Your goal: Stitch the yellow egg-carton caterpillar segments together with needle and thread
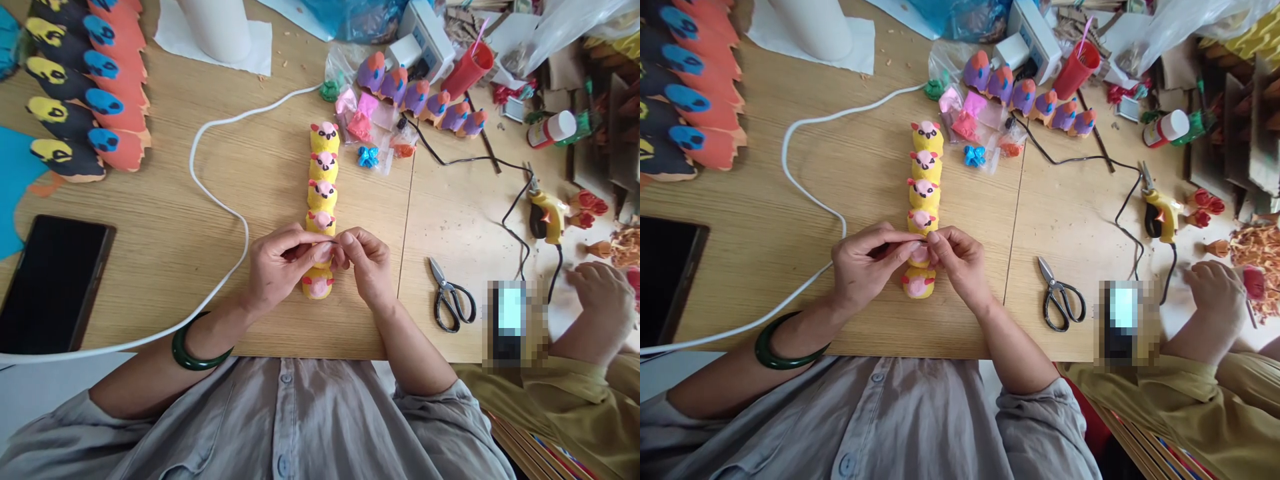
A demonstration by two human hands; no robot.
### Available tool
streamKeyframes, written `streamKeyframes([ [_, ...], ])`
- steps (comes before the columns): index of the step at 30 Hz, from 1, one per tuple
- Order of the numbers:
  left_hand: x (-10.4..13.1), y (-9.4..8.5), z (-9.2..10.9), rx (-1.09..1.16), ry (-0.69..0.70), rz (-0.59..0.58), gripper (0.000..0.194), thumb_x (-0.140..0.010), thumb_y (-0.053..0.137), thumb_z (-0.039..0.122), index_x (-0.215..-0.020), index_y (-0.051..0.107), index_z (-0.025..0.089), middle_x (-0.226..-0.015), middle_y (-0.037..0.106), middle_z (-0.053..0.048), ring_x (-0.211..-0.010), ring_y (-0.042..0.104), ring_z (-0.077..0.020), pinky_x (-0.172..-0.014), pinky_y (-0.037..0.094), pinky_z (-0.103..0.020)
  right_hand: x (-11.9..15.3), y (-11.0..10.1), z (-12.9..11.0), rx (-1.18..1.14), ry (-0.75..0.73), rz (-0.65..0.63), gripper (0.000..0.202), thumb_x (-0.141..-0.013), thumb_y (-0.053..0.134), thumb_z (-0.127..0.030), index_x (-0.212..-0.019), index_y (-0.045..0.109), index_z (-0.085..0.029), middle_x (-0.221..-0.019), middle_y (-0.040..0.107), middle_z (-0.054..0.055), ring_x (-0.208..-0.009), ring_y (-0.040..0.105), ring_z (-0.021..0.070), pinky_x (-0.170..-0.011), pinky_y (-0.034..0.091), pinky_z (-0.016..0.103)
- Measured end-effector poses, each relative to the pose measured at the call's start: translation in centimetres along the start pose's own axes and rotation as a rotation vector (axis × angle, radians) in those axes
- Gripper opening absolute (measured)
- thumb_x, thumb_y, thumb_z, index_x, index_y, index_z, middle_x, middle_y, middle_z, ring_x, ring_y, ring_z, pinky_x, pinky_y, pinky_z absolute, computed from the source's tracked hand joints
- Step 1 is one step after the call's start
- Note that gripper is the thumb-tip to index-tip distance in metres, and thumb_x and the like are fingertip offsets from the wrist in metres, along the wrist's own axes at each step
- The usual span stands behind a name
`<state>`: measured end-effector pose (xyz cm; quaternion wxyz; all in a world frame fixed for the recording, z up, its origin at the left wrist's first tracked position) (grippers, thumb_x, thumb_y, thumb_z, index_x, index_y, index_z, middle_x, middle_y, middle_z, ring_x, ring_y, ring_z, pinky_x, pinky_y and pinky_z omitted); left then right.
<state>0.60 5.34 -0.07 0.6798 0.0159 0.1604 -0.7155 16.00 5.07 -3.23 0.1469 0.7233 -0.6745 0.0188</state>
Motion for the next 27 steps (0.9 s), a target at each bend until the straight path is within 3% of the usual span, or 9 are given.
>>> streamKeyframes([
  [7, -0.24, 0.23, -0.21, 0.018, -0.007, -0.035, 0.017, -0.091, 0.08, 0.027, -0.107, 0.085, 0.027, -0.065, 0.051, 0.005, -0.058, 0.046, -0.0079, -0.052, 0.037, -0.021, -0.02, -0.06, -0.03, -0.008, 0.038, 0.026, 0.042, -0.081, 0.085, -0.061, -0.075, 0.067, -0.023, -0.06, 0.061, -0.005, -0.054, 0.057, 0.0105, -0.057, 0.056, 0.026],
  [12, -0.12, 0.11, -0.28, 0.009, -0.004, -0.012, 0.01, -0.094, 0.077, 0.03, -0.096, 0.085, 0.024, -0.068, 0.062, 0.002, -0.059, 0.05, -0.009, -0.054, 0.039, -0.022, -0.06, 0.31, -0.28, -0.015, 0.018, -0.014, 0.041, -0.082, 0.084, -0.06, -0.074, 0.068, -0.023, -0.061, 0.062, -0.004, -0.054, 0.056, 0.0102, -0.057, 0.057, 0.026],
  [19, -0.2, -0.16, -0.38, -0.051, -0.03, 0.012, 0.018, -0.096, 0.074, 0.037, -0.088, 0.079, 0.022, -0.072, 0.069, 0.0, -0.064, 0.058, -0.011, -0.06, 0.045, -0.024, -0.01, 0.44, -0.4, 0.013, 0.021, -0.028, 0.044, -0.087, 0.079, -0.063, -0.071, 0.067, -0.023, -0.062, 0.06, -0.004, -0.055, 0.055, 0.0106, -0.057, 0.056, 0.027],
  [27, -0.26, -0.37, -0.2, -0.062, -0.023, 0.023, 0.023, -0.099, 0.07, 0.037, -0.083, 0.074, 0.021, -0.072, 0.065, 0.002, -0.063, 0.055, -0.0105, -0.06, 0.043, -0.024, 0.17, -0.16, -0.31, 0.006, 0.009, 0.027, 0.034, -0.089, 0.08, -0.057, -0.081, 0.074, -0.024, -0.065, 0.063, -0.003, -0.057, 0.058, 0.0111, -0.058, 0.058, 0.027],
])
Point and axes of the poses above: each hand's wrist, its own x-axis away from the middle knuckle, its own y-axis out of the palm, z = x × y, the point moved 8 cm from there along -x, towards the middle knuckle
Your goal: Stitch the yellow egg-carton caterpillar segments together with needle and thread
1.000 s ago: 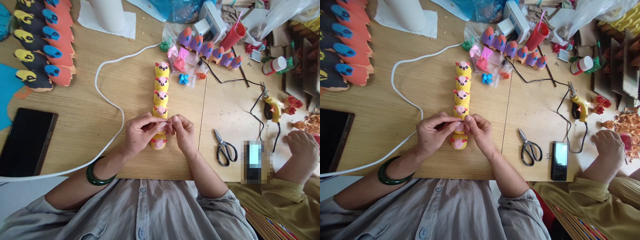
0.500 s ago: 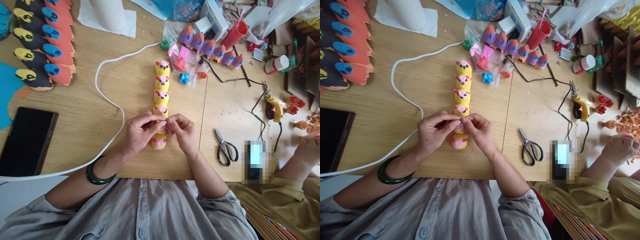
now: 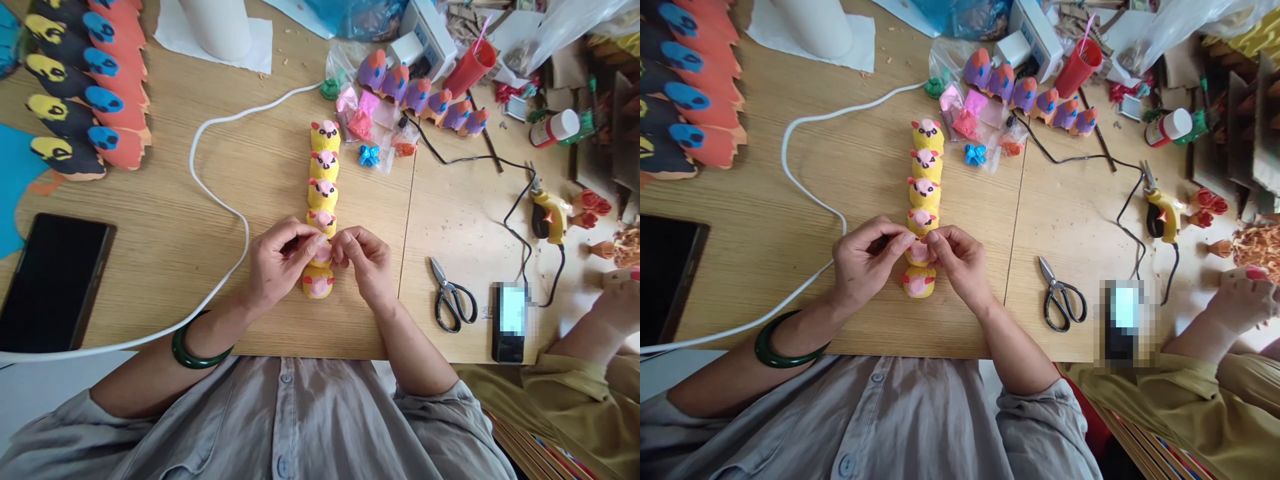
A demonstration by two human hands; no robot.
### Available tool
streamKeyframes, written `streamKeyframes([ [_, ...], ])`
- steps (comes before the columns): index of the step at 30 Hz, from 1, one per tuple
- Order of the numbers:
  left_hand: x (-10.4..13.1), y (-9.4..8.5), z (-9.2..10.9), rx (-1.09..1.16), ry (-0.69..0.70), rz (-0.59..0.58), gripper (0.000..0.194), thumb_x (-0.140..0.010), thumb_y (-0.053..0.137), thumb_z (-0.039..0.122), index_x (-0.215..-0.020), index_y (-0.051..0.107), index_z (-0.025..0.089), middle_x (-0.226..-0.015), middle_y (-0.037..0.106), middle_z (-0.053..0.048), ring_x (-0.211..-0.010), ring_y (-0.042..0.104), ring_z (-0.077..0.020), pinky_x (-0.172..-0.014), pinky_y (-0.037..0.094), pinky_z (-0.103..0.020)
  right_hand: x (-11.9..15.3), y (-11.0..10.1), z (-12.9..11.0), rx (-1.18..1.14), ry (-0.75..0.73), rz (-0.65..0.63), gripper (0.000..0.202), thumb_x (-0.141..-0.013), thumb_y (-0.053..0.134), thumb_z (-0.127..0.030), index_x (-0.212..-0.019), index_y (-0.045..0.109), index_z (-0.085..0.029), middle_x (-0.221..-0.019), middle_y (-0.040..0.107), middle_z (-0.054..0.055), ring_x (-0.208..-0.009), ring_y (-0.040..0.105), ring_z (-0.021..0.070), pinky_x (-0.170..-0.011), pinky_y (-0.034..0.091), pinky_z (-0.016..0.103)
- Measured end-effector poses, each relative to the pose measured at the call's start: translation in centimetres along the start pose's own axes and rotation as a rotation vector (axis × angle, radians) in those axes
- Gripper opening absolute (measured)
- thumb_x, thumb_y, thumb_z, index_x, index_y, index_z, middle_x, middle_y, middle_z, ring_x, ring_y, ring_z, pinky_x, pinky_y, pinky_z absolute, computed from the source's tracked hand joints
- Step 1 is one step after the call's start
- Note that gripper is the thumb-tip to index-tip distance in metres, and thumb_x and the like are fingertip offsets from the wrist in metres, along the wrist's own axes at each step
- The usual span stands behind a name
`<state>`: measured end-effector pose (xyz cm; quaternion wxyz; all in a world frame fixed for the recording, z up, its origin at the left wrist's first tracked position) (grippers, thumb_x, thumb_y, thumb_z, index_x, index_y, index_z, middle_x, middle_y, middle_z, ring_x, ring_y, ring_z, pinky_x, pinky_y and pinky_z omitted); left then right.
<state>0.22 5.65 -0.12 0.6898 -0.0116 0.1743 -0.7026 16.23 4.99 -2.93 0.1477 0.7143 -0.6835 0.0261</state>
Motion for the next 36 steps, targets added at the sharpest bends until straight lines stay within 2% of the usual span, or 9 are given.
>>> streamKeyframes([
  [5, 0.0, 0.1, -0.2, 0.007, -0.026, -0.003, 0.024, -0.097, 0.071, 0.039, -0.081, 0.075, 0.022, -0.07, 0.067, 0.001, -0.063, 0.056, -0.0109, -0.059, 0.044, -0.024, 0.2, 0.5, -0.6, 0.036, -0.097, -0.076, 0.028, -0.087, 0.084, -0.045, -0.108, 0.076, -0.028, -0.085, 0.07, -0.001, -0.07, 0.065, 0.0128, -0.065, 0.061, 0.028],
  [8, -0.1, 0.2, -0.2, 0.031, -0.03, -0.01, 0.024, -0.096, 0.072, 0.038, -0.079, 0.075, 0.022, -0.07, 0.068, 0.001, -0.062, 0.056, -0.0106, -0.059, 0.044, -0.024, 0.4, 0.9, -0.9, 0.115, -0.161, -0.106, 0.022, -0.089, 0.082, -0.041, -0.106, 0.077, -0.028, -0.089, 0.07, 0.0, -0.076, 0.067, 0.0134, -0.07, 0.061, 0.029],
  [14, -0.1, 0.4, -0.3, 0.077, -0.064, -0.047, 0.027, -0.096, 0.072, 0.037, -0.074, 0.073, 0.021, -0.067, 0.067, 0.001, -0.061, 0.056, -0.0115, -0.058, 0.044, -0.025, 0.8, 0.8, -1.8, 0.174, -0.278, -0.071, 0.012, -0.093, 0.08, -0.036, -0.095, 0.078, -0.025, -0.088, 0.071, 0.0, -0.075, 0.069, 0.0126, -0.072, 0.06, 0.029],
  [20, -0.1, 0.3, -0.3, 0.122, -0.077, -0.039, 0.034, -0.101, 0.067, 0.037, -0.07, 0.069, 0.022, -0.063, 0.061, 0.002, -0.057, 0.052, -0.0109, -0.058, 0.043, -0.027, 0.4, 0.4, -1.0, 0.113, -0.201, -0.051, 0.02, -0.091, 0.081, -0.043, -0.091, 0.076, -0.024, -0.088, 0.074, 0.001, -0.076, 0.071, 0.0138, -0.072, 0.062, 0.029],
  [23, -0.1, 0.0, -0.4, 0.1, -0.089, -0.014, 0.03, -0.104, 0.063, 0.037, -0.08, 0.075, 0.022, -0.07, 0.067, 0.001, -0.061, 0.056, -0.0117, -0.062, 0.046, -0.027, 0.3, 0.2, -0.5, 0.092, -0.178, -0.033, 0.022, -0.092, 0.08, -0.044, -0.092, 0.074, -0.023, -0.088, 0.074, 0.0, -0.072, 0.07, 0.0123, -0.07, 0.063, 0.029],
  [27, 0.0, 0.0, -0.1, 0.068, -0.04, -0.023, 0.019, -0.103, 0.065, 0.033, -0.099, 0.082, 0.023, -0.086, 0.075, -0.001, -0.07, 0.062, -0.0116, -0.065, 0.048, -0.025, 0.2, 0.3, -0.1, 0.072, -0.129, -0.048, 0.027, -0.093, 0.078, -0.048, -0.088, 0.071, -0.022, -0.08, 0.072, -0.001, -0.064, 0.066, 0.0105, -0.066, 0.061, 0.027],
  [31, 0.1, 0.3, 0.0, 0.06, 0.016, -0.053, 0.02, -0.103, 0.066, 0.033, -0.103, 0.082, 0.022, -0.083, 0.074, -0.001, -0.069, 0.062, -0.0107, -0.062, 0.048, -0.023, 0.2, 0.4, -0.6, 0.087, -0.156, -0.056, 0.038, -0.093, 0.076, -0.053, -0.074, 0.067, -0.021, -0.071, 0.067, -0.002, -0.062, 0.063, 0.0099, -0.061, 0.056, 0.024],
  [36, 0.2, 0.2, -0.1, 0.062, 0.029, -0.033, 0.018, -0.102, 0.066, 0.03, -0.106, 0.082, 0.022, -0.089, 0.077, -0.002, -0.075, 0.066, -0.0111, -0.064, 0.05, -0.022, 0.1, -0.2, -0.4, 0.084, -0.149, -0.011, 0.031, -0.091, 0.079, -0.054, -0.091, 0.074, -0.023, -0.081, 0.071, -0.002, -0.064, 0.063, 0.0097, -0.063, 0.059, 0.025],
])
Point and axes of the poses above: each hand's wrist, its own x-axis away from the middle knuckle, its own y-axis out of the palm, z = x × y, the point moved 8 cm from there along -x, towards the middle knuckle
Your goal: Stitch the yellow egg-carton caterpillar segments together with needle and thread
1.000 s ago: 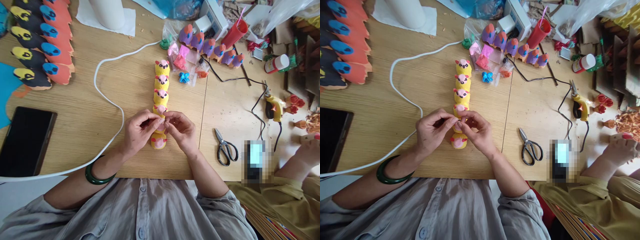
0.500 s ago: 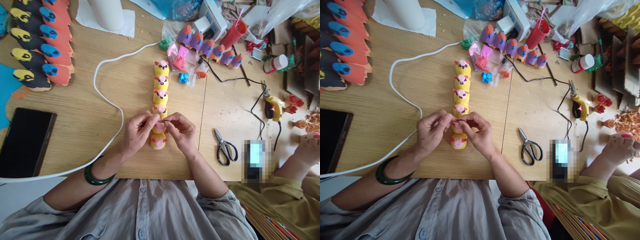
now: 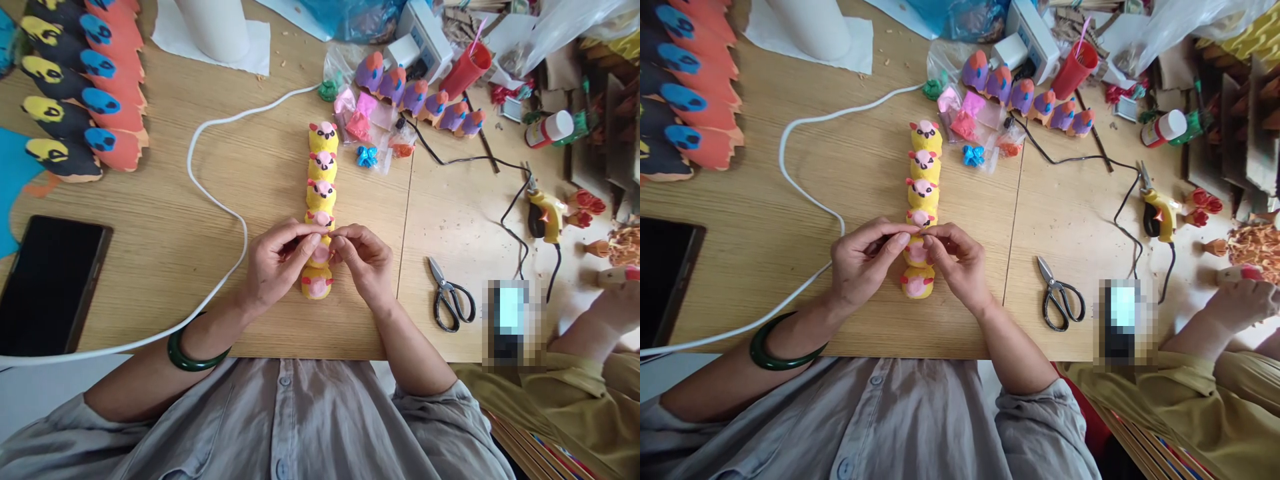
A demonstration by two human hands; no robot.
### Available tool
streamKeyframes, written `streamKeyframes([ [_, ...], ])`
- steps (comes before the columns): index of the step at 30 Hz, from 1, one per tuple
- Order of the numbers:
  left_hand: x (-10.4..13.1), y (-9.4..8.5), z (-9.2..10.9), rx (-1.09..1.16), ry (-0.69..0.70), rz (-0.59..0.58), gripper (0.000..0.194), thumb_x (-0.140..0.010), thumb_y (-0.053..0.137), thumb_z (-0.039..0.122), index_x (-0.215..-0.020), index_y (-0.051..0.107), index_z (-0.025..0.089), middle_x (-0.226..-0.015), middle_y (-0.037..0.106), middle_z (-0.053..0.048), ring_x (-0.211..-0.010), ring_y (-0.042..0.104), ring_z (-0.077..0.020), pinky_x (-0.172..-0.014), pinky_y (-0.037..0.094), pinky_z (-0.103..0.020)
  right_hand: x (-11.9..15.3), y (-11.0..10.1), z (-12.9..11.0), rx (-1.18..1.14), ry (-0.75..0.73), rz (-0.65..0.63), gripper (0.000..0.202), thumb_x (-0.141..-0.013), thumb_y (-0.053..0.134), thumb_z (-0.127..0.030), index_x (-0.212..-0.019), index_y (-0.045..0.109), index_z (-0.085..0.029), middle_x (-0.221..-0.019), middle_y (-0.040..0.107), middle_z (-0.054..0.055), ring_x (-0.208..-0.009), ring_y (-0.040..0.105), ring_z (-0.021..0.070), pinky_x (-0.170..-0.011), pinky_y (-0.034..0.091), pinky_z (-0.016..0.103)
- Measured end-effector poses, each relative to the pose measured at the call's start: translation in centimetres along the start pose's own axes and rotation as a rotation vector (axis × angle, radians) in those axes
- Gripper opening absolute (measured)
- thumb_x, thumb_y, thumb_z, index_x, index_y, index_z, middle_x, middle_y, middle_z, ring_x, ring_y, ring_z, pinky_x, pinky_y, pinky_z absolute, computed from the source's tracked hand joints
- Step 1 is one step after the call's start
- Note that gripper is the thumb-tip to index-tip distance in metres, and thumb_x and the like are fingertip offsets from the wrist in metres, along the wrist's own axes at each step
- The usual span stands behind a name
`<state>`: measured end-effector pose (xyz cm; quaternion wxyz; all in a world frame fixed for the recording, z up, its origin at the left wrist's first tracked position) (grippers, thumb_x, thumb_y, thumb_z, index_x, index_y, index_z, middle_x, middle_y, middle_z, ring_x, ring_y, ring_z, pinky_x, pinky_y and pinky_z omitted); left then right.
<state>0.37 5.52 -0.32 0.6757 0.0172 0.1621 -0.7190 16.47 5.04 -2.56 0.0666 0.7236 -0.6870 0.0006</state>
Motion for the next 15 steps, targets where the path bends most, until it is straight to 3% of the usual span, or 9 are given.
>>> streamKeyframes([
  [7, 0.1, 0.2, 0.1, 0.036, 0.025, -0.022, 0.018, -0.1, 0.07, 0.026, -0.114, 0.082, 0.023, -0.091, 0.076, -0.002, -0.078, 0.068, -0.0114, -0.066, 0.052, -0.021, 0.0, 0.2, -0.3, 0.082, -0.011, -0.036, 0.041, -0.095, 0.071, -0.06, -0.077, 0.073, -0.023, -0.066, 0.065, -0.001, -0.059, 0.059, 0.0118, -0.057, 0.055, 0.027],
  [11, 0.0, 0.5, 0.2, 0.049, 0.055, -0.03, 0.012, -0.098, 0.073, 0.023, -0.104, 0.083, 0.021, -0.081, 0.073, 0.0, -0.072, 0.067, -0.0101, -0.064, 0.051, -0.021, 0.1, 0.7, -0.6, 0.062, 0.0, -0.078, 0.042, -0.093, 0.074, -0.059, -0.073, 0.069, -0.022, -0.065, 0.064, -0.002, -0.06, 0.059, 0.0113, -0.059, 0.055, 0.026],
  [15, 0.0, 0.3, 0.1, 0.041, 0.04, -0.007, 0.009, -0.098, 0.074, 0.023, -0.1, 0.083, 0.021, -0.081, 0.074, 0.0, -0.072, 0.068, -0.0104, -0.065, 0.051, -0.022, 0.1, 0.8, -0.6, 0.033, 0.019, -0.103, 0.046, -0.098, 0.066, -0.061, -0.075, 0.07, -0.021, -0.067, 0.065, -0.001, -0.061, 0.059, 0.0106, -0.06, 0.054, 0.026],
])
Point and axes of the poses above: each hand's wrist, its own x-axis away from the middle knuckle, its own y-axis out of the palm, z = x × y, the point moved 8 cm from there along -x, towards the middle knuckle
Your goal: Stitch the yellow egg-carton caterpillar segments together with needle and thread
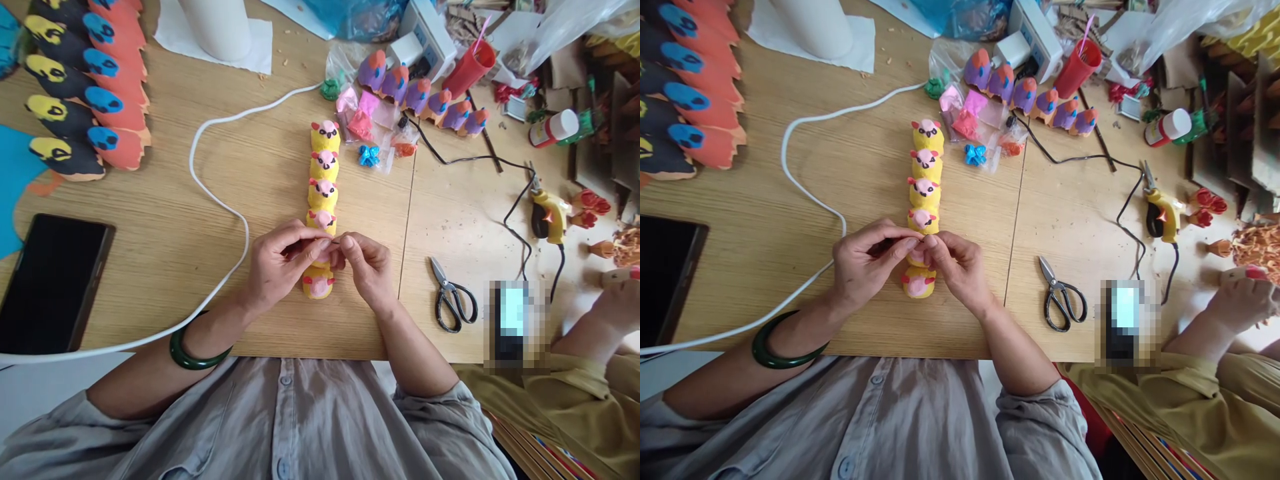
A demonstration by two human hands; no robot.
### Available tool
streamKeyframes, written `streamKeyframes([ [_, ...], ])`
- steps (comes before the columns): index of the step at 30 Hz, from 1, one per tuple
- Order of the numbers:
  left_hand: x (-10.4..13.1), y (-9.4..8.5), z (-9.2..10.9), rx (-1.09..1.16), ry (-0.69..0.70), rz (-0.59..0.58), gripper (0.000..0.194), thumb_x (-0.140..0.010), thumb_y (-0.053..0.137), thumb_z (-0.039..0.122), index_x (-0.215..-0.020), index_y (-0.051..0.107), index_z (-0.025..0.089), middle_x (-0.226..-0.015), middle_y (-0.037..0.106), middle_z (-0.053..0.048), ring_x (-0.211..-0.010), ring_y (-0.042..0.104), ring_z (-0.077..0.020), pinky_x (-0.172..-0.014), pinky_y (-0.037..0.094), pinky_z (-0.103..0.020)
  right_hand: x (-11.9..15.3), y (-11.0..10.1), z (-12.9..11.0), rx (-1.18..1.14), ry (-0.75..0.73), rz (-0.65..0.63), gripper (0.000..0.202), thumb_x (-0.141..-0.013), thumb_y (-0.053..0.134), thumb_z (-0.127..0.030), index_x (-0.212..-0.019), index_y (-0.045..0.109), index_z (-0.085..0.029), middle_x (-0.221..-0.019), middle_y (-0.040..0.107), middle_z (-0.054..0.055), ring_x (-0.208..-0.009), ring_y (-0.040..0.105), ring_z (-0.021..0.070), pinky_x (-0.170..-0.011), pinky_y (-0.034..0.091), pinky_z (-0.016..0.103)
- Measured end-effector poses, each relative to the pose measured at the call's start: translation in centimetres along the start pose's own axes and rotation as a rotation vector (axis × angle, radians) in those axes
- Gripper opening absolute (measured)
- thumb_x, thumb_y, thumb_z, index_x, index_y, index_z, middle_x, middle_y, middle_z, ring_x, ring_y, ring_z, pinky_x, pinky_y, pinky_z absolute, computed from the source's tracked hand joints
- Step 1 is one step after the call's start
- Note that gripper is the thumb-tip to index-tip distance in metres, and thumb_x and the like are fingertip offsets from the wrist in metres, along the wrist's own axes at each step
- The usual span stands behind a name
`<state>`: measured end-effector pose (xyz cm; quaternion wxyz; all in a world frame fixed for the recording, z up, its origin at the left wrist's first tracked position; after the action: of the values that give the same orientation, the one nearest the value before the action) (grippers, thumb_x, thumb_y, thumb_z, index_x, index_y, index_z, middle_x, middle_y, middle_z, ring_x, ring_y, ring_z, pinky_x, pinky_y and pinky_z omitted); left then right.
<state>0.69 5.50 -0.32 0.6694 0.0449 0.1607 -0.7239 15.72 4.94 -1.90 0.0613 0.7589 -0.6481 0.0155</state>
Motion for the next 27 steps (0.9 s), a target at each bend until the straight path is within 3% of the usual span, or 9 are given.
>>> streamKeyframes([
  [3, 0.03, -0.09, 0.04, -0.009, 0.001, 0.002, 0.009, -0.097, 0.074, 0.023, -0.101, 0.083, 0.022, -0.081, 0.074, 0.0, -0.072, 0.068, -0.0111, -0.065, 0.051, -0.023, -0.03, -0.32, 0.28, -0.033, 0.039, 0.039, 0.048, -0.099, 0.063, -0.063, -0.077, 0.069, -0.021, -0.067, 0.065, -0.002, -0.059, 0.059, 0.0101, -0.059, 0.055, 0.026],
  [10, 0.03, -0.18, 0.1, -0.044, -0.012, -0.002, 0.012, -0.098, 0.073, 0.03, -0.095, 0.083, 0.023, -0.075, 0.073, 0.001, -0.067, 0.066, -0.0117, -0.063, 0.052, -0.025, -0.09, -0.2, 0.47, -0.088, 0.081, 0.065, 0.041, -0.085, 0.082, -0.058, -0.076, 0.07, -0.021, -0.063, 0.066, -0.003, -0.055, 0.058, 0.0092, -0.054, 0.056, 0.024],
  [16, -0.02, -0.12, -0.08, -0.031, -0.082, -0.036, 0.031, -0.107, 0.059, 0.041, -0.102, 0.083, 0.022, -0.081, 0.075, -0.001, -0.072, 0.067, -0.0125, -0.071, 0.055, -0.026, 0.03, -0.39, 0.83, -0.053, 0.09, 0.086, 0.045, -0.09, 0.075, -0.062, -0.074, 0.07, -0.021, -0.059, 0.062, -0.004, -0.054, 0.057, 0.0091, -0.054, 0.057, 0.024],
  [21, -0.11, -0.16, -0.08, -0.002, -0.11, -0.029, 0.03, -0.107, 0.06, 0.041, -0.101, 0.083, 0.024, -0.081, 0.074, 0.0, -0.076, 0.069, -0.0132, -0.074, 0.056, -0.027, 0.03, -0.67, 0.76, -0.081, 0.075, 0.119, 0.041, -0.088, 0.079, -0.059, -0.077, 0.069, -0.021, -0.065, 0.066, -0.004, -0.057, 0.058, 0.009, -0.056, 0.057, 0.024],
  [27, -0.15, -0.15, -0.36, -0.014, -0.122, -0.022, 0.029, -0.106, 0.061, 0.043, -0.102, 0.083, 0.025, -0.085, 0.076, -0.001, -0.079, 0.072, -0.0149, -0.074, 0.057, -0.028, 0.0, -1.0, 0.92, -0.093, 0.084, 0.153, 0.041, -0.09, 0.078, -0.058, -0.073, 0.068, -0.021, -0.059, 0.058, -0.006, -0.053, 0.054, 0.0083, -0.055, 0.056, 0.024],
])
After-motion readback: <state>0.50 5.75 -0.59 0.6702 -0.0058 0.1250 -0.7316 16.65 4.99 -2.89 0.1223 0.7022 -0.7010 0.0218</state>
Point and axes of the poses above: each hand's wrist, its own x-axis away from the middle knuckle, its own y-axis out of the palm, z = x × y, the point moved 8 cm from there along -x, towards the middle knuckle
